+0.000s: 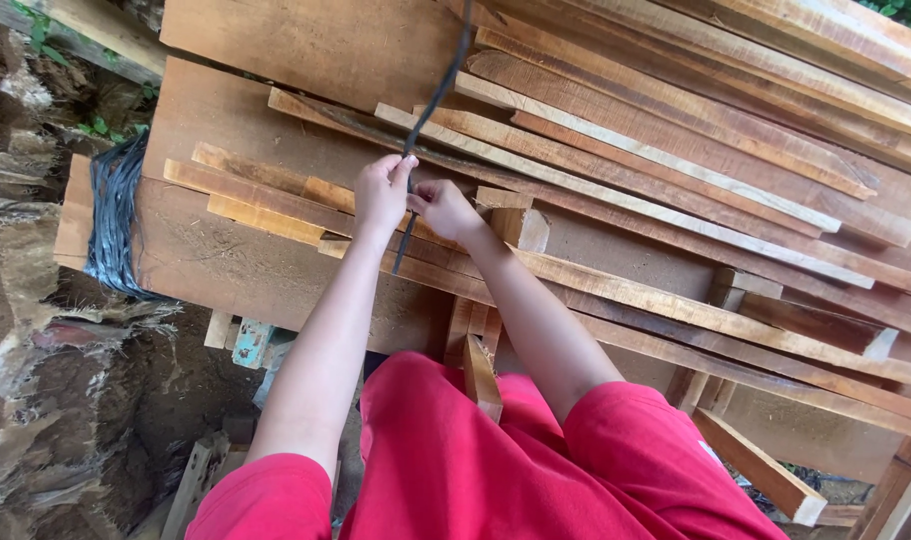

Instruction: Organizing wooden components and securing them into bundles using plastic ties.

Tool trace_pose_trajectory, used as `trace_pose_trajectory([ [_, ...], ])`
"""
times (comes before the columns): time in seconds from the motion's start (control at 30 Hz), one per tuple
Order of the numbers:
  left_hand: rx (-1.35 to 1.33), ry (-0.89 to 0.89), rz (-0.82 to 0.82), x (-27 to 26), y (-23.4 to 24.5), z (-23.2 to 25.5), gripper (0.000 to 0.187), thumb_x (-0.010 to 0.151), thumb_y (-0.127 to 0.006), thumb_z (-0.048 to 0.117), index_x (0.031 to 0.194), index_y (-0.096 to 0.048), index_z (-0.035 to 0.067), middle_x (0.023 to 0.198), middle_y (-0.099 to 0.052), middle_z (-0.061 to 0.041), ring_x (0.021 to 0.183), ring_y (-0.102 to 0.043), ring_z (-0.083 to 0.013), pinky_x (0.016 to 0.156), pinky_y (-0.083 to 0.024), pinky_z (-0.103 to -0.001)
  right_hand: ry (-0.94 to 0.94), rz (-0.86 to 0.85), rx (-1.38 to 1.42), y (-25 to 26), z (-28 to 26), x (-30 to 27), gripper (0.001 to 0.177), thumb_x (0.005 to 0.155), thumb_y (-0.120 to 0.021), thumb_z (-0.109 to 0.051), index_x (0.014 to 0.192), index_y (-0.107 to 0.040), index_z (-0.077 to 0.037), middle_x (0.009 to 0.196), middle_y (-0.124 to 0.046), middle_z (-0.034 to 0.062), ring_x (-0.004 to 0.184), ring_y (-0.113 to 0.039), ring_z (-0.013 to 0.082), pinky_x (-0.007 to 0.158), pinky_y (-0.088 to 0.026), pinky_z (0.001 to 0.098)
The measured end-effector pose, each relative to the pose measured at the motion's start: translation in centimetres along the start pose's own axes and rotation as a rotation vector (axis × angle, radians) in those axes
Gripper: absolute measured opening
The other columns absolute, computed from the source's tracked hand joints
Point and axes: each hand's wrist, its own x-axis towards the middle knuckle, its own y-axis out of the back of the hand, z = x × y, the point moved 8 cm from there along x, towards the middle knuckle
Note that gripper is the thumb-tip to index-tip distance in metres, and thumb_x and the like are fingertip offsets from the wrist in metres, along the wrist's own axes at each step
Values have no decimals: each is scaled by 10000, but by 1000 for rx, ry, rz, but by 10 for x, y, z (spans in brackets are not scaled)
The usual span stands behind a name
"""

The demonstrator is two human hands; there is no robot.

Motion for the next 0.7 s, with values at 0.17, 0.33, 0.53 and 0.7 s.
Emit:
trace_pose_trajectory([
  [0.17,-29,-42,-212,-2,-17,-25,263,1057,-513,190,1160,-725,74,1129,-745,-183,1167,-644,-405,1082,-384,-512,17,-44,108,2,-7,-5,265,1049,-515,-156,869,-702,-105,667,-567,-57,635,-492,59,628,-396,201],
  [0.33,398,-158,-423,-3,-30,-47,198,950,-557,280,1036,-672,142,971,-756,-162,1050,-690,-417,1113,-342,-617,-10,-47,167,1,-15,-8,235,1051,-556,-160,911,-734,-101,723,-661,-29,690,-605,64,690,-458,195],
  [0.53,402,-246,-293,0,-39,-97,125,963,-672,225,1040,-769,213,964,-773,-57,1067,-713,-308,1176,-298,-597,-70,74,379,7,0,-2,138,985,-647,-107,892,-718,-34,737,-731,55,671,-700,81,680,-555,189],
  [0.7,414,-76,-117,-32,-15,-70,148,995,-658,284,1103,-758,266,1116,-736,35,1266,-598,-210,1209,-191,-606,-60,57,309,4,10,3,174,997,-630,-132,879,-731,-55,718,-734,44,654,-698,68,648,-547,184],
])
